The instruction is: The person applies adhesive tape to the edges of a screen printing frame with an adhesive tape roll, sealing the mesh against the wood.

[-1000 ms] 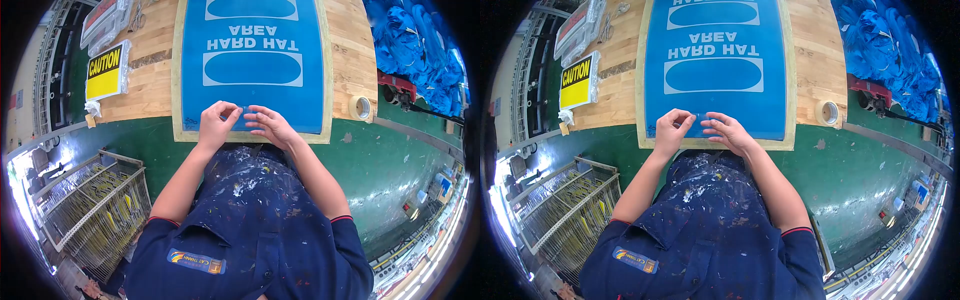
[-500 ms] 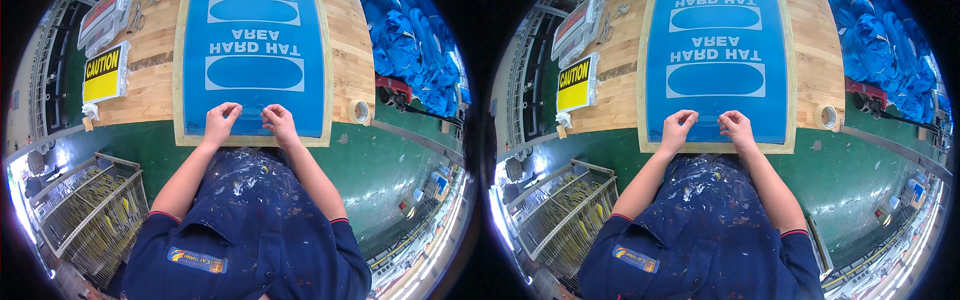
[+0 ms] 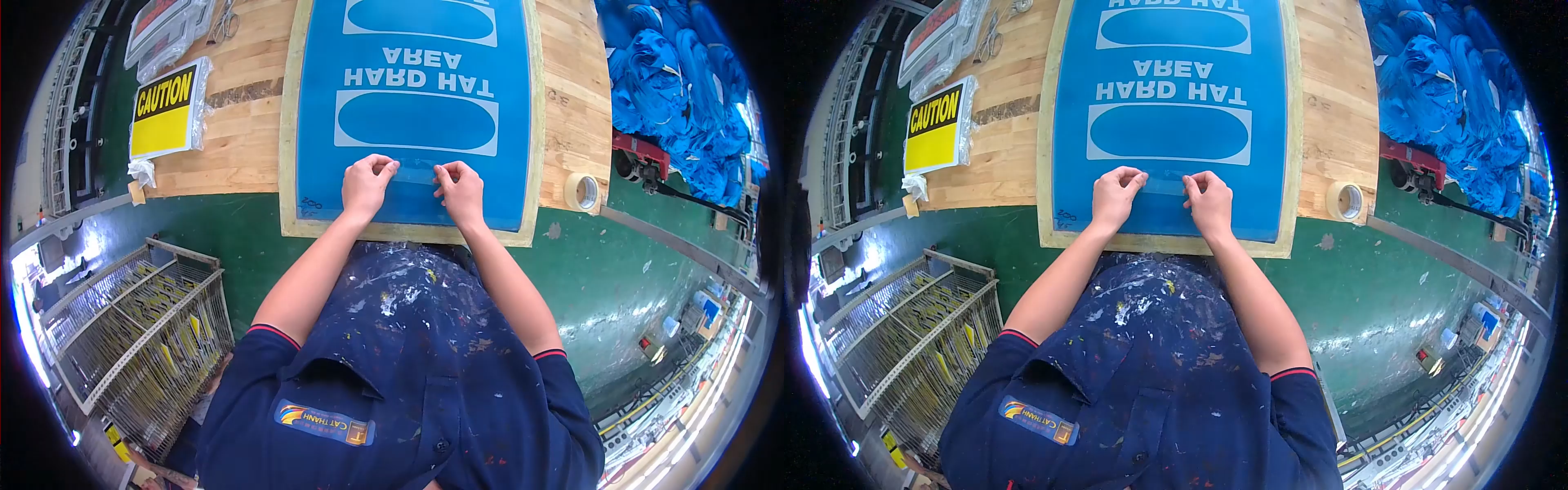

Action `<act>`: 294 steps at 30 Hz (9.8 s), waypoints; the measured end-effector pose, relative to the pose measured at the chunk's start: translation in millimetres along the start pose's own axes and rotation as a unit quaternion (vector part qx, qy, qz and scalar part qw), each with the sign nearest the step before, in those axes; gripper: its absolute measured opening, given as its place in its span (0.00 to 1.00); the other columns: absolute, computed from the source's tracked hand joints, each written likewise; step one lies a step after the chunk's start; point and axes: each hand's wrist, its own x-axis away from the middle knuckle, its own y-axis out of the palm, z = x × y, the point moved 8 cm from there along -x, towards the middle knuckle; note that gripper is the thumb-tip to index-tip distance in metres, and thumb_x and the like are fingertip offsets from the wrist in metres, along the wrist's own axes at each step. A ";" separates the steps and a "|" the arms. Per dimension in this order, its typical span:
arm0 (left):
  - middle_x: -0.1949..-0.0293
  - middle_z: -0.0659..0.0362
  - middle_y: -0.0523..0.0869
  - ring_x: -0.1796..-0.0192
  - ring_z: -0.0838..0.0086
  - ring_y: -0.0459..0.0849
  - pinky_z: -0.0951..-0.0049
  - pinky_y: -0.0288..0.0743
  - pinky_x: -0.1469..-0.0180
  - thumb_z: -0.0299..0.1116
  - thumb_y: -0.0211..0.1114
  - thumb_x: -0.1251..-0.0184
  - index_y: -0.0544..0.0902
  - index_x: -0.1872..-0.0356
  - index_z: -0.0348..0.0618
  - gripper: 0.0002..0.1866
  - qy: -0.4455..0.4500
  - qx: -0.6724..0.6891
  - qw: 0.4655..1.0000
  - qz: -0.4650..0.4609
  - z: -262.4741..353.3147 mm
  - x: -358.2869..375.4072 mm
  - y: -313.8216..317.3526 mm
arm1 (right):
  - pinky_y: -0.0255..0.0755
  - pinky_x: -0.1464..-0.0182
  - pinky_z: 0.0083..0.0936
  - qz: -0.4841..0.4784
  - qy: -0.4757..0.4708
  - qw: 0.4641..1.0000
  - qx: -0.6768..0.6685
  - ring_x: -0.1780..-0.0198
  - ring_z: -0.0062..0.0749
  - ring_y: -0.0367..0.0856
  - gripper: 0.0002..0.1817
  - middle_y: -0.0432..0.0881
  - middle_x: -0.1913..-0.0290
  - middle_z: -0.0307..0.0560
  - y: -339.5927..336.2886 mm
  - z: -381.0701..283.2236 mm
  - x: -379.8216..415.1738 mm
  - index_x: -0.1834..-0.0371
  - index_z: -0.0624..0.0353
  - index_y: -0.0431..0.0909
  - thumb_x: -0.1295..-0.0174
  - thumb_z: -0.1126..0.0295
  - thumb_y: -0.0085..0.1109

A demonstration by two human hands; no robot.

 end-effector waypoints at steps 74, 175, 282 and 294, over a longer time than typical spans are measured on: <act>0.71 0.63 0.94 0.68 0.74 0.93 0.68 0.85 0.61 0.45 0.70 0.25 0.92 0.60 0.45 0.14 -0.113 -0.074 0.989 -0.059 4.7 -16.1 4.2 | 0.81 0.73 0.27 -0.062 0.044 0.994 0.076 0.76 0.28 0.89 0.16 0.90 0.73 0.46 -1.8 -7.0 -26.2 0.62 0.67 0.89 0.29 0.61 0.69; 0.80 0.55 0.77 0.74 0.63 0.77 0.58 0.72 0.65 0.47 0.66 0.27 0.72 0.74 0.40 0.23 -0.036 -0.077 0.994 0.072 -144.9 -60.2 -180.9 | 0.71 0.56 0.39 0.079 -0.388 0.814 0.425 0.55 0.35 0.83 0.13 0.85 0.57 0.35 77.4 -70.0 61.1 0.48 0.46 0.83 0.34 0.65 0.70; 0.36 0.62 0.81 0.36 0.66 0.79 0.56 0.72 0.39 0.69 0.64 0.26 0.73 0.30 0.57 0.36 -0.332 0.440 0.834 0.034 -155.5 151.5 50.3 | 0.68 0.33 0.47 0.169 -0.198 0.957 0.129 0.38 0.53 0.74 0.31 0.79 0.44 0.57 -189.1 122.4 22.5 0.32 0.66 0.73 0.32 0.60 0.72; 0.47 0.61 0.87 0.55 0.72 0.90 0.71 0.81 0.58 0.57 0.71 0.26 0.76 0.35 0.47 0.30 -0.191 0.410 0.886 0.098 -39.9 176.6 47.7 | 0.84 0.49 0.34 -0.112 -0.080 0.988 -0.074 0.48 0.38 0.89 0.51 0.83 0.38 0.58 -216.7 67.5 39.7 0.17 0.61 0.48 0.33 0.63 0.76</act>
